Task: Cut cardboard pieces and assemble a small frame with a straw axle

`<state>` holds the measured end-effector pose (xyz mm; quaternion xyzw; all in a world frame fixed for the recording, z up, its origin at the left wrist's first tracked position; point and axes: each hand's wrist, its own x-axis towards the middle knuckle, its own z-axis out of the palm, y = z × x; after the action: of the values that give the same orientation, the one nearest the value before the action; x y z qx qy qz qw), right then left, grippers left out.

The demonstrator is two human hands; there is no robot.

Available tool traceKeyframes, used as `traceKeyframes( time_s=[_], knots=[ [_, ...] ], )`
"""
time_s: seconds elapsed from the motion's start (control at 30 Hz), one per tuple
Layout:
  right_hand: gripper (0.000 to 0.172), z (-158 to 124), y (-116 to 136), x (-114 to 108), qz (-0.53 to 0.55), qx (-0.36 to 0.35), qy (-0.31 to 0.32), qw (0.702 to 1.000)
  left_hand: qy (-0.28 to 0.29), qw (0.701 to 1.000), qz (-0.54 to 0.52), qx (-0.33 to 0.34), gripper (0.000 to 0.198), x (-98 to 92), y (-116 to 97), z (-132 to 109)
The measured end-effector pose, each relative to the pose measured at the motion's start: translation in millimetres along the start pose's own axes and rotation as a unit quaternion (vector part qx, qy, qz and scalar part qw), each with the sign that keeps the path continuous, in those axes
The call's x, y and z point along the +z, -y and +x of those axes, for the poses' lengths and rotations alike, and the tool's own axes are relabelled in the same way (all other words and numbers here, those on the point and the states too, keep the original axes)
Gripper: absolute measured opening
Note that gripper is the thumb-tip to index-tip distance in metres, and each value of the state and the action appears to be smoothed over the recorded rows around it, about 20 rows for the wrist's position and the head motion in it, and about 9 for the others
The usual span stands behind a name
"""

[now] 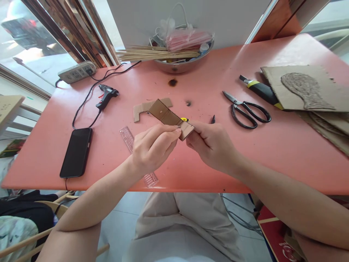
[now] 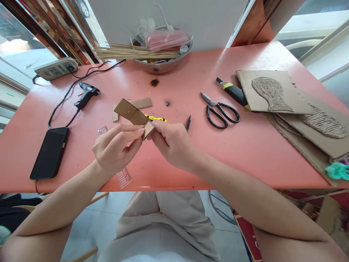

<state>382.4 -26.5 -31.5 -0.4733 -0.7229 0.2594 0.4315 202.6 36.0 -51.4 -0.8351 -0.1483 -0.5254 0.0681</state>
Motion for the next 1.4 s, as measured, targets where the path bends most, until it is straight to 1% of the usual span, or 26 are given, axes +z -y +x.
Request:
traceKeyframes(
  time_s=[0.1, 0.17, 0.2, 0.27, 0.3, 0.33, 0.37, 0.4, 0.43, 0.47, 0.53, 0.57, 0.6, 0.63, 0.7, 0.77, 0.83, 0.87, 0.9, 0.97, 1.03, 1.17, 1.27, 1.4],
  knots=[
    [0.026, 3, 3, -3, 0.083, 0.041, 0.030, 0.995, 0.002, 1.000, 0.003, 0.005, 0.022, -0.4, 0, 0],
    [0.029, 5, 3, -4, 0.170, 0.086, 0.056, 0.980, 0.004, 1.000, 0.000, 0.004, 0.022, -0.8, 0, -1],
    [0.031, 6, 3, -5, 0.225, 0.114, 0.077, 0.965, 0.005, 1.000, -0.002, 0.004, 0.022, -1.0, 0, -1],
    [0.035, 8, 0, -6, 0.326, 0.165, 0.126, 0.922, 0.008, 1.000, -0.006, 0.009, 0.021, -1.0, 0, -2],
    [0.036, 9, -1, -7, 0.360, 0.183, 0.147, 0.903, 0.010, 1.000, -0.008, 0.013, 0.021, -0.8, 0, -2],
    [0.037, 9, -2, -8, 0.379, 0.194, 0.163, 0.890, 0.011, 1.000, -0.010, 0.016, 0.020, -0.4, 1, -2],
    [0.039, 9, -4, -8, 0.382, 0.198, 0.177, 0.885, 0.011, 1.000, -0.011, 0.017, 0.020, 0.1, 2, -2],
    [0.041, 9, -4, -8, 0.368, 0.193, 0.184, 0.891, 0.008, 1.000, -0.010, 0.017, 0.020, 0.6, 3, -2],
    [0.043, 8, -5, -7, 0.334, 0.178, 0.179, 0.908, 0.003, 1.000, -0.008, 0.014, 0.020, 1.2, 4, -2],
    [0.044, 7, -6, -6, 0.280, 0.153, 0.160, 0.934, -0.004, 1.000, -0.006, 0.009, 0.020, 1.8, 5, -1],
    [0.038, 4, -7, -3, 0.127, 0.086, 0.083, 0.985, -0.012, 1.000, 0.001, 0.002, 0.020, 2.7, 7, 0],
    [0.032, 2, -7, -1, 0.047, 0.052, 0.038, 0.997, -0.013, 1.000, 0.003, 0.001, 0.020, 3.1, 8, 0],
    [0.026, 0, -8, 1, -0.022, 0.024, -0.001, 0.999, -0.013, 1.000, 0.005, 0.001, 0.020, 3.3, 8, 0],
    [0.021, -2, -9, 3, -0.070, 0.004, -0.026, 0.997, -0.013, 1.000, 0.006, 0.003, 0.020, 3.4, 8, 0],
    [0.020, -4, -9, 5, -0.101, -0.013, -0.042, 0.994, -0.011, 1.000, 0.010, 0.006, 0.020, 3.4, 8, 0],
    [0.024, -3, -8, 6, -0.053, 0.000, -0.032, 0.998, -0.007, 1.000, 0.010, 0.006, 0.019, 3.0, 7, -1],
    [0.030, -1, -4, 5, 0.056, 0.045, -0.007, 0.997, -0.002, 1.000, 0.003, 0.003, 0.020, 2.3, 6, -1],
    [0.035, 1, -3, 5, 0.122, 0.075, 0.013, 0.990, 0.000, 1.000, -0.004, 0.000, 0.020, 2.0, 6, -1],
    [0.040, 2, -1, 5, 0.187, 0.106, 0.035, 0.976, 0.000, 1.000, -0.009, -0.002, 0.019, 1.8, 6, -1],
    [0.049, 5, 1, 4, 0.296, 0.157, 0.077, 0.939, -0.006, 1.000, -0.016, -0.006, 0.019, 1.8, 6, -1],
    [0.055, 7, 1, 3, 0.362, 0.185, 0.100, 0.908, -0.015, 1.000, -0.022, -0.013, 0.019, 2.0, 6, 0],
    [0.055, 9, -3, 2, 0.418, 0.207, 0.101, 0.879, -0.008, 0.997, -0.043, -0.066, 0.019, 1.6, 7, 1],
    [0.053, 10, -5, 1, 0.441, 0.231, 0.104, 0.861, 0.005, 0.992, -0.060, -0.108, 0.015, 1.2, 9, 1],
    [0.050, 11, -6, 1, 0.439, 0.247, 0.096, 0.859, 0.004, 0.986, -0.087, -0.140, 0.012, 1.9, 8, -1]
  ],
)
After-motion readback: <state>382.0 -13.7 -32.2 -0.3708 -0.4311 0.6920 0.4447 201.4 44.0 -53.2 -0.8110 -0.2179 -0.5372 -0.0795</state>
